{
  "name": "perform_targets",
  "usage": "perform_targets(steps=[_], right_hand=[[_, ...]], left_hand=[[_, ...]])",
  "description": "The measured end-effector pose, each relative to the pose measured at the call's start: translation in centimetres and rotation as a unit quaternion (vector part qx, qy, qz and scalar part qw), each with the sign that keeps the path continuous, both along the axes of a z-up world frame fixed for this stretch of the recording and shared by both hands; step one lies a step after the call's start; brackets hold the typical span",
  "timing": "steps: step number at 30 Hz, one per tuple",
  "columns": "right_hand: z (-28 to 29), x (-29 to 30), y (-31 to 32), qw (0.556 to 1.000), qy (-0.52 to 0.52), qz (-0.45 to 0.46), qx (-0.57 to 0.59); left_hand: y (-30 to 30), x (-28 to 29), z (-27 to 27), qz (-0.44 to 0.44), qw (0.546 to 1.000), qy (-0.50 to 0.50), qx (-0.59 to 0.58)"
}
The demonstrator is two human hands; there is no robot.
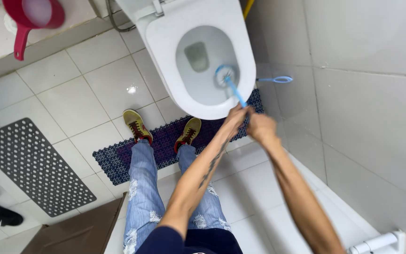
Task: Scrubbing the inside of a toilet bowl with a brush and water.
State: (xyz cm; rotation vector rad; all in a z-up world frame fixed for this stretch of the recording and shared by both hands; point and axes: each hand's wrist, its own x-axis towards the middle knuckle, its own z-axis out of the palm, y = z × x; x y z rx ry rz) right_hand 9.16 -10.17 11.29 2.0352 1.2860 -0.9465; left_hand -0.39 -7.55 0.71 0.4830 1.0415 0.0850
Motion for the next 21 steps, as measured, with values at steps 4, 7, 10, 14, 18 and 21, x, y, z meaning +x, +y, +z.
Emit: perform_targets(steps=[4,7,10,14,18,21], right_hand=[[0.7,3.1,3.0,0.996,-0.036,0.023,0.078],[0.3,1.3,2.4,0.999,-0.010,0.011,0.035],[-3.9,-2.8,0.3,0.987,0.137,-0.035,-0.075],[-7.9,-7.0,0.9,0.935,0.268,-0.159,0.168],[-8.7,-3.4,4.5,0.987,0.149,-0.058,-0.025],[-3.0,-0.2,4.1,0.998,0.036,0.004,-0.060]], left_hand=[[4.0,4.2,2.1,0.049,0.997,-0.025,-0.060],[-0.6,2.7,-1.8,0.115,0.986,-0.050,-0.112],[-3.1,-3.7,-2.0,0.146,0.982,0.103,-0.059],[1.3,-7.9,-1.1,0.108,0.969,0.221,0.037],[2.7,-3.3,-4.8,0.179,0.969,0.105,-0.131],[-4.1,3.7,-8.8,0.249,0.955,0.004,-0.163]])
